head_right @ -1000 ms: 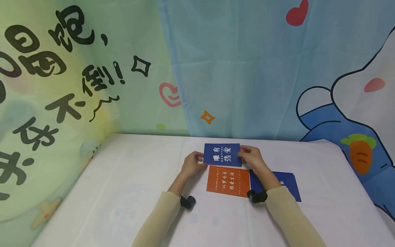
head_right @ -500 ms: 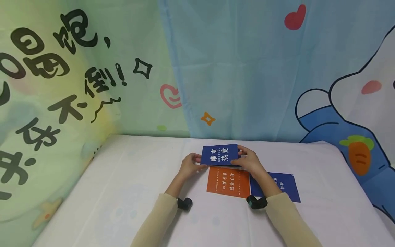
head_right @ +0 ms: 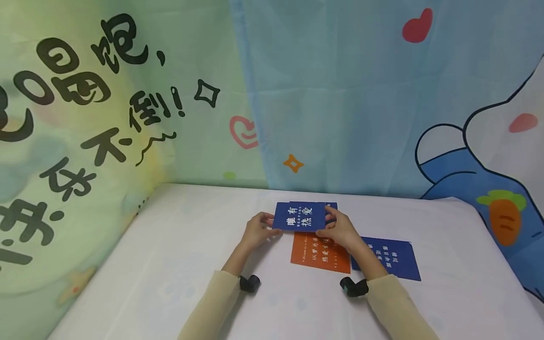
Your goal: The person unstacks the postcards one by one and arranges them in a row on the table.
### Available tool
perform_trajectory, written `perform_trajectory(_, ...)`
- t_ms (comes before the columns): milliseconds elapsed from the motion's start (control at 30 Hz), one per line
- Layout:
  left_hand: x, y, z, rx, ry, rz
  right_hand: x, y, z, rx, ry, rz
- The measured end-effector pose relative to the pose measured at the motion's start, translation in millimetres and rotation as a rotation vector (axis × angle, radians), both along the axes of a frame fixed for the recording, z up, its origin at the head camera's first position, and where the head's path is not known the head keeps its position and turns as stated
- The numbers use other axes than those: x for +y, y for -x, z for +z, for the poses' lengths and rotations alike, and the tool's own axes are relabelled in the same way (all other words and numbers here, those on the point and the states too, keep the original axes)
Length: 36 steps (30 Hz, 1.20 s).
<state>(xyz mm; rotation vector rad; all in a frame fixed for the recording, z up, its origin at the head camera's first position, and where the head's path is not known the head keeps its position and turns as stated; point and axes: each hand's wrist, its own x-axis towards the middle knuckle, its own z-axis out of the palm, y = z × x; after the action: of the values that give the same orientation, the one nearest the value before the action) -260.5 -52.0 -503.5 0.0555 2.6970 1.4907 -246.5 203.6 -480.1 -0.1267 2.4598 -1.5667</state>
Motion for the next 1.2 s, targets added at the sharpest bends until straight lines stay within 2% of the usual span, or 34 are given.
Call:
perform_trajectory(200, -4.4, -2.8, 1.6, 0.023, 0.031, -0.008, -4.8, -2.7, 0.9, 0.002, -0.001, -0.007)
perform_trajectory(433, -9.9, -11.4, 6.5, 0.051, 0.067, 0.001, -15.9, -10.1, 2.5, 0.011, -0.114, -0.014)
perform_trajectory(700, -18.5, -20.9, 11.1, 0.065, 0.121, -0.004, -24.8, -20.3, -4.7, 0.036, -0.031, -0.018)
perform_trajectory(867, -27.7, -26.2, 15.5, 0.064, 0.117, 0.0, -33.3, -25.4, -8.1, 0.07, 0.021, -0.012)
perform_trajectory(1000, -35.4, -30.6, 17.1, 0.057, 0.112, -0.007, -38.5, -29.6, -9.9, 0.086, 0.035, -0.011)
perform_trajectory(1200, -48.7, -38.2, 13.5, 0.068, 0.084, -0.029, -47.5, -38.8, -12.9, 0.112, -0.003, 0.0)
